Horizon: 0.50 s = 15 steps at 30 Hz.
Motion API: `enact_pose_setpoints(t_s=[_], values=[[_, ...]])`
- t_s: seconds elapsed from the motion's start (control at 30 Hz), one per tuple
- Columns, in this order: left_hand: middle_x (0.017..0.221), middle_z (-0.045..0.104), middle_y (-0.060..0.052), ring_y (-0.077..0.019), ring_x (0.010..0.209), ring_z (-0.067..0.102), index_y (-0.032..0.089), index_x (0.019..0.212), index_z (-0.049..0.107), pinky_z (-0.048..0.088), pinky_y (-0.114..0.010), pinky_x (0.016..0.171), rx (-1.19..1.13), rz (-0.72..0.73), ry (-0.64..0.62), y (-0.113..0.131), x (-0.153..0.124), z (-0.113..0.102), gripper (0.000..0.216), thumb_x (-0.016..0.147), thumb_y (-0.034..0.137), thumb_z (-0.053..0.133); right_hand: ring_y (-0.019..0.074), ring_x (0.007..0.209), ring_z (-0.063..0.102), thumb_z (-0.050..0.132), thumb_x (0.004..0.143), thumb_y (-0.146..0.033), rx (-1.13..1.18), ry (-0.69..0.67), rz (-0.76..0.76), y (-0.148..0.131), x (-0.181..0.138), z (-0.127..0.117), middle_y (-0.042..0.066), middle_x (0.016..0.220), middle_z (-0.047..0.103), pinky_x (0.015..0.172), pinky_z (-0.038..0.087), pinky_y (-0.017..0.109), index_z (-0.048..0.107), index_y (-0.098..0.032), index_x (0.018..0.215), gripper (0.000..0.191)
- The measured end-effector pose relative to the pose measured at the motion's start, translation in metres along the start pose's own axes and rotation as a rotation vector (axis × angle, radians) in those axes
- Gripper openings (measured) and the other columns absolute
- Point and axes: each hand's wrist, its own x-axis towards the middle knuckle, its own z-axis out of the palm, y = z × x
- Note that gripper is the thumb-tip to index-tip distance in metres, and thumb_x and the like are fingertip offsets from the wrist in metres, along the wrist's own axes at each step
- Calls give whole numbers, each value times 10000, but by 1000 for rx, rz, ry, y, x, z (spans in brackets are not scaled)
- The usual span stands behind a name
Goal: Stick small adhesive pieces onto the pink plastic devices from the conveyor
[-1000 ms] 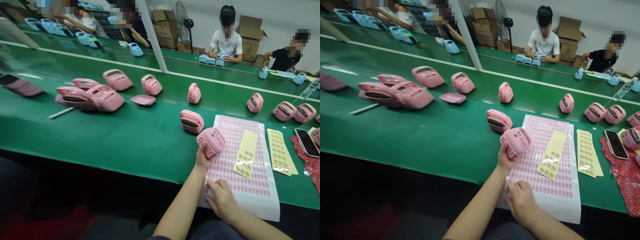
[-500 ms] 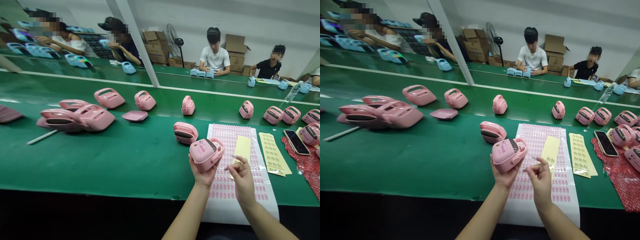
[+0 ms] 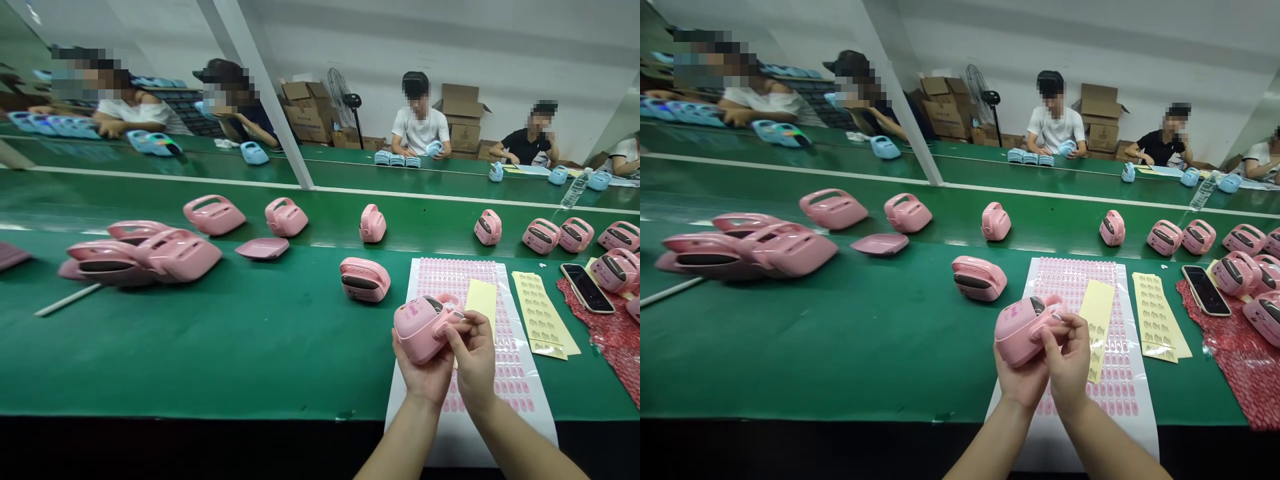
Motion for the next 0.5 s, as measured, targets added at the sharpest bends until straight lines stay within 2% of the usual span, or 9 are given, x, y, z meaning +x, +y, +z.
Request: enact_pose_setpoints(t_s=[0.2,0.3,0.4,0.5], values=[[891,620,-135,-191,738,609,83,1135,453,486,-292,753,-9,-4,-3,0,2,-4,602,715,514,427,151,655,647,603,730,-237,-91,-21,-75,4,1,-1,-16,685,648,693,514,313,436,-209,914,250],[910,623,-127,-198,771,610,107,1129,478,477,-307,782,30,4,-30,0,3,-7,576,715,506,447,150,653,641,576,752,-224,-175,17,-157,8,1,-2,-13,696,626,651,514,299,442,-208,909,207],[922,624,-126,-207,795,608,110,1142,484,471,-313,793,48,6,-51,-2,3,-5,569,718,489,462,143,640,622,537,781,-189,-318,33,-328,11,2,-5,-11,704,599,614,501,287,451,-210,905,152],[980,611,-132,-214,837,602,114,1184,457,476,-300,776,45,3,-76,-4,1,0,573,740,476,437,141,637,562,532,786,-152,-545,32,-619,12,5,-9,-6,707,560,583,471,282,474,-215,907,148]])
